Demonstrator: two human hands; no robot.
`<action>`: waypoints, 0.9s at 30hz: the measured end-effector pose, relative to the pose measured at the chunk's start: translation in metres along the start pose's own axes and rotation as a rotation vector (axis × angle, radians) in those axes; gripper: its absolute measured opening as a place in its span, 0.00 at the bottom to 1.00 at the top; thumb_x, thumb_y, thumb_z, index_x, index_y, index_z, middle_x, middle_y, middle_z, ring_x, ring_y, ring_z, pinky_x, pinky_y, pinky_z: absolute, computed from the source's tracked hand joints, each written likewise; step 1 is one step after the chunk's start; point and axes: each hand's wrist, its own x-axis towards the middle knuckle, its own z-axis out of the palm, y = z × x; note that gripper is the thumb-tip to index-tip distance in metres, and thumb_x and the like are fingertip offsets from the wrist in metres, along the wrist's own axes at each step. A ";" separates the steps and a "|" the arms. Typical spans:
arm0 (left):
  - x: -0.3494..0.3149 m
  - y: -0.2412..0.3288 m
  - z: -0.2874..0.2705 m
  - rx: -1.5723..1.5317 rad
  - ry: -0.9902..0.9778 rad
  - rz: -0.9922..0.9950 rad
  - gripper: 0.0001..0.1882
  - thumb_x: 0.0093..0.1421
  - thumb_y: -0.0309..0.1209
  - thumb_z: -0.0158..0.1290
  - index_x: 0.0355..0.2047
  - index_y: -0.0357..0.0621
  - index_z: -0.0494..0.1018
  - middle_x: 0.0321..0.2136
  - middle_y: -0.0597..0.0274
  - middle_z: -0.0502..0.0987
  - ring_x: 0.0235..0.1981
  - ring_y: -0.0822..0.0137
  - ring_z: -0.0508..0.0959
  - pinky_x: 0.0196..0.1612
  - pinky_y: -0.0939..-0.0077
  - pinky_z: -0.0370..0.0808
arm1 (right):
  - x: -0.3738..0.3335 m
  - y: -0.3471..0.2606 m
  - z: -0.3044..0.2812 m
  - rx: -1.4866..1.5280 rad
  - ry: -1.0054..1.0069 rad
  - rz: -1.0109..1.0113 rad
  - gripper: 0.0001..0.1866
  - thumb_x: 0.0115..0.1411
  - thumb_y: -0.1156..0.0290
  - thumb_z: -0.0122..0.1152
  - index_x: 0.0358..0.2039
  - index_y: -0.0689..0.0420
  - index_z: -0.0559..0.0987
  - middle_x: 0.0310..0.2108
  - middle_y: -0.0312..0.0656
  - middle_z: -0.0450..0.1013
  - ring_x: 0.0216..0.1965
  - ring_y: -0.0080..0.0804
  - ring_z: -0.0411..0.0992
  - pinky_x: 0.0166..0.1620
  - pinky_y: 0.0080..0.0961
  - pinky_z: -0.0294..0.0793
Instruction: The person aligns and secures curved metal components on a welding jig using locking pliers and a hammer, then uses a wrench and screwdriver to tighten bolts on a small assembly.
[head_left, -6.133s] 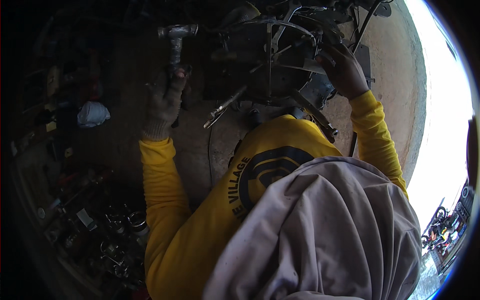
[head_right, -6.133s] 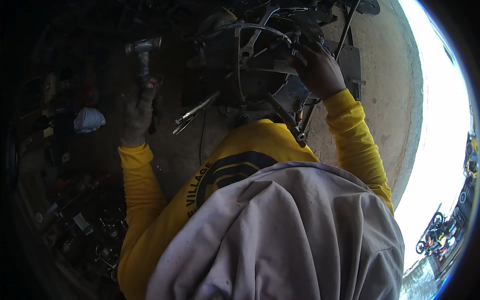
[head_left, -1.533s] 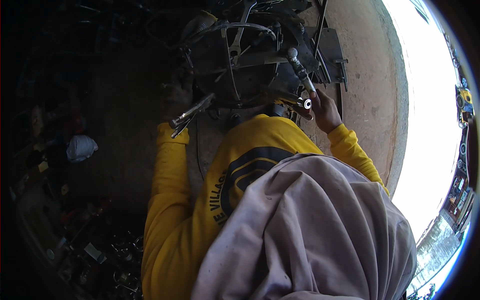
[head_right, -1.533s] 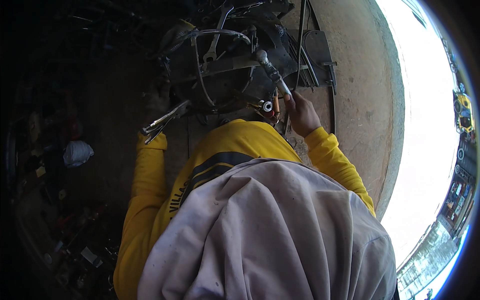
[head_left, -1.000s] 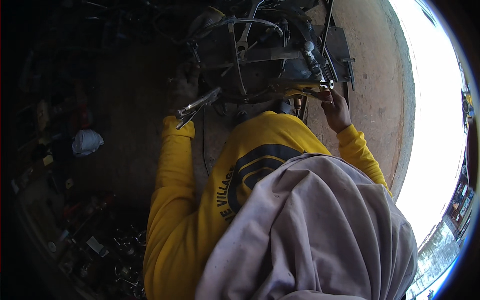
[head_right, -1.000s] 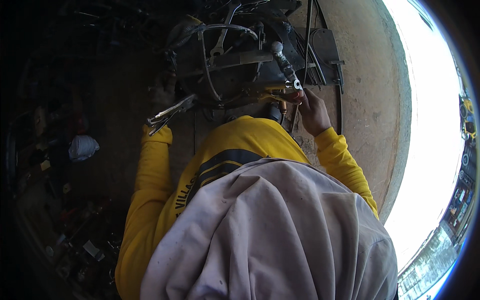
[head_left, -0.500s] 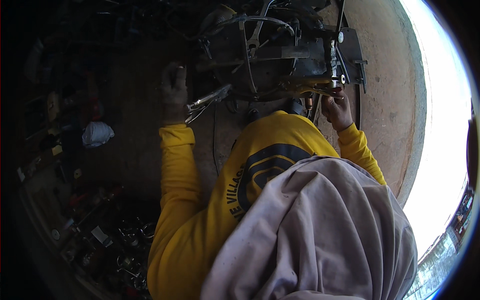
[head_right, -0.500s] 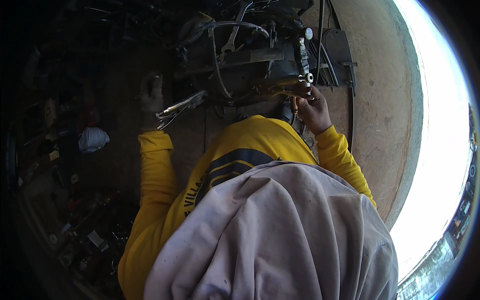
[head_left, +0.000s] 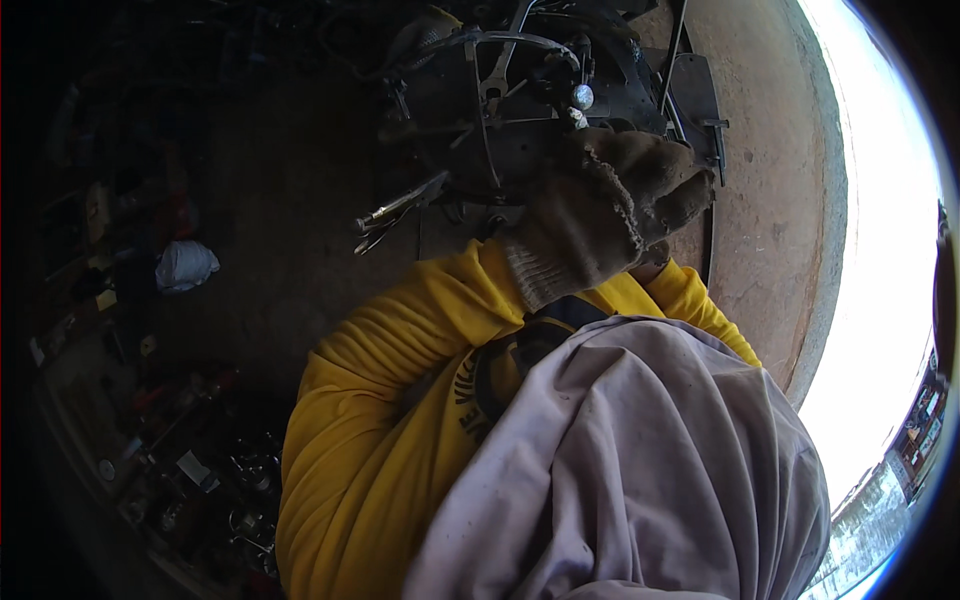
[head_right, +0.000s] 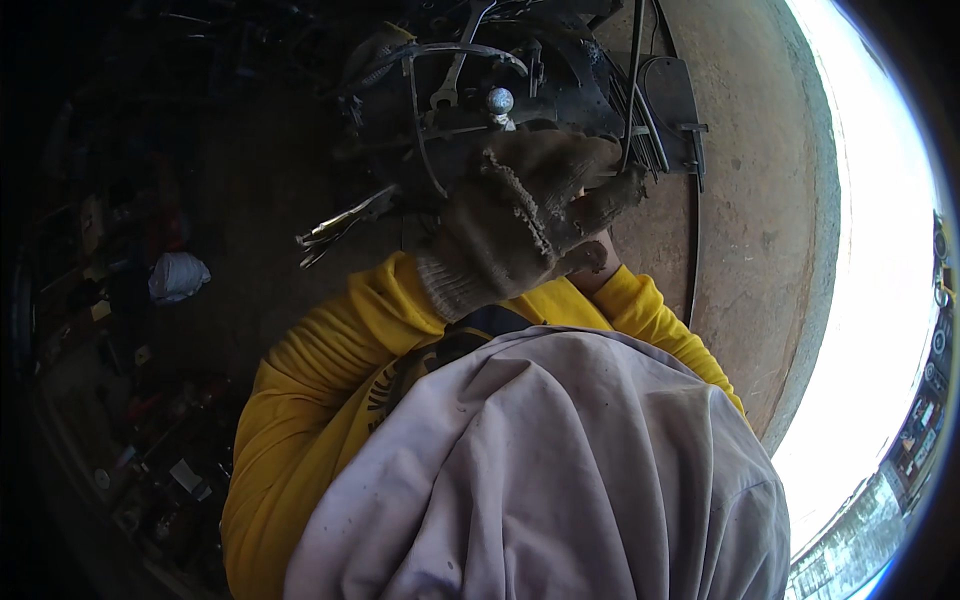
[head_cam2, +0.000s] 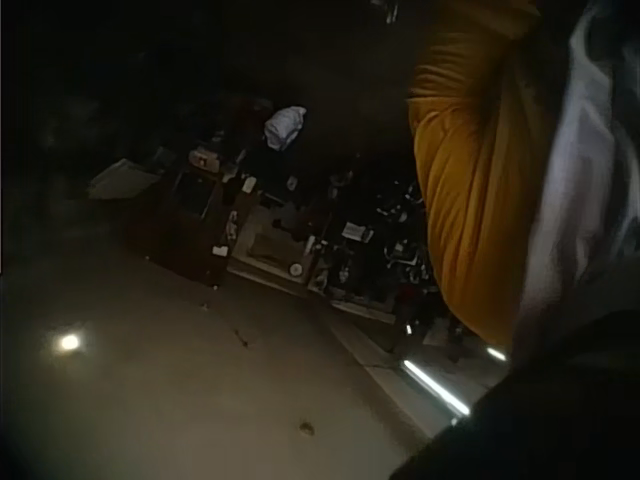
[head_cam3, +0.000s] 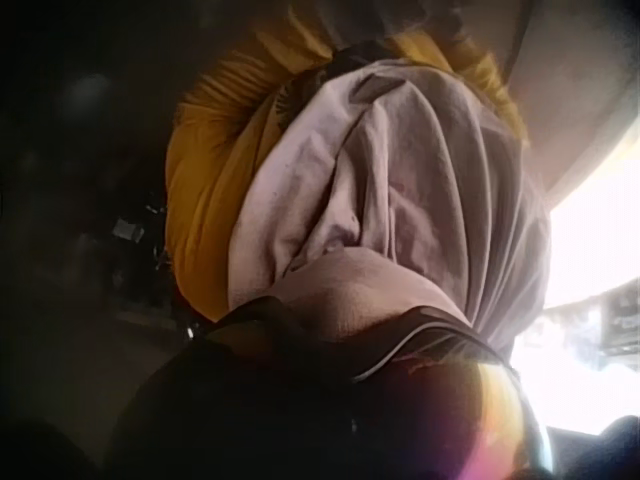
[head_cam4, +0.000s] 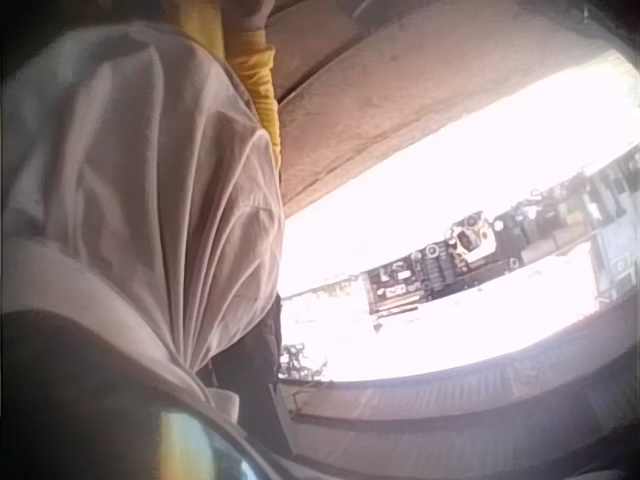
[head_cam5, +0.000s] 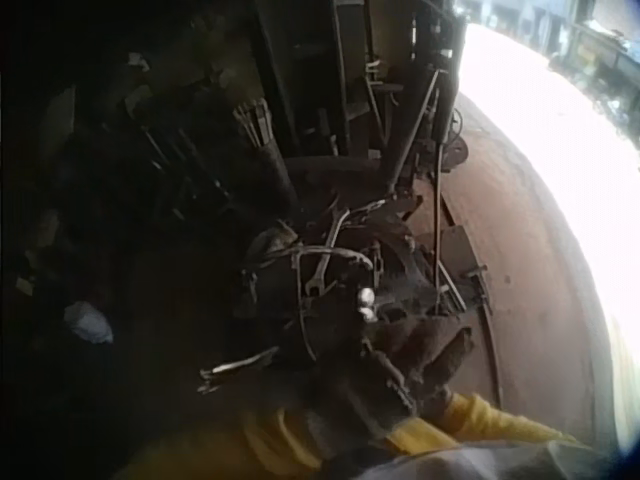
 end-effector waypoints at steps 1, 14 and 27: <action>0.000 0.000 0.005 0.081 -0.064 0.049 0.23 0.50 0.41 0.56 0.47 0.53 0.72 0.47 0.65 0.70 0.47 0.64 0.71 0.49 0.57 0.68 | -0.001 0.001 -0.002 -0.094 -0.008 -0.042 0.16 0.60 0.68 0.60 0.46 0.62 0.74 0.42 0.39 0.74 0.44 0.26 0.72 0.49 0.25 0.72; -0.039 -0.006 0.012 0.037 0.027 0.038 0.15 0.50 0.37 0.56 0.39 0.49 0.76 0.36 0.64 0.74 0.35 0.63 0.74 0.38 0.64 0.71 | 0.042 -0.067 -0.047 -0.696 0.224 -0.037 0.15 0.62 0.64 0.56 0.42 0.62 0.74 0.29 0.49 0.76 0.33 0.31 0.77 0.35 0.29 0.73; -0.037 -0.003 0.007 -0.193 0.068 -0.075 0.25 0.51 0.35 0.61 0.49 0.48 0.69 0.41 0.61 0.73 0.38 0.61 0.75 0.43 0.63 0.71 | 0.249 -0.144 -0.010 -1.816 -0.251 -0.245 0.17 0.51 0.55 0.61 0.38 0.50 0.80 0.36 0.43 0.78 0.37 0.46 0.77 0.38 0.40 0.77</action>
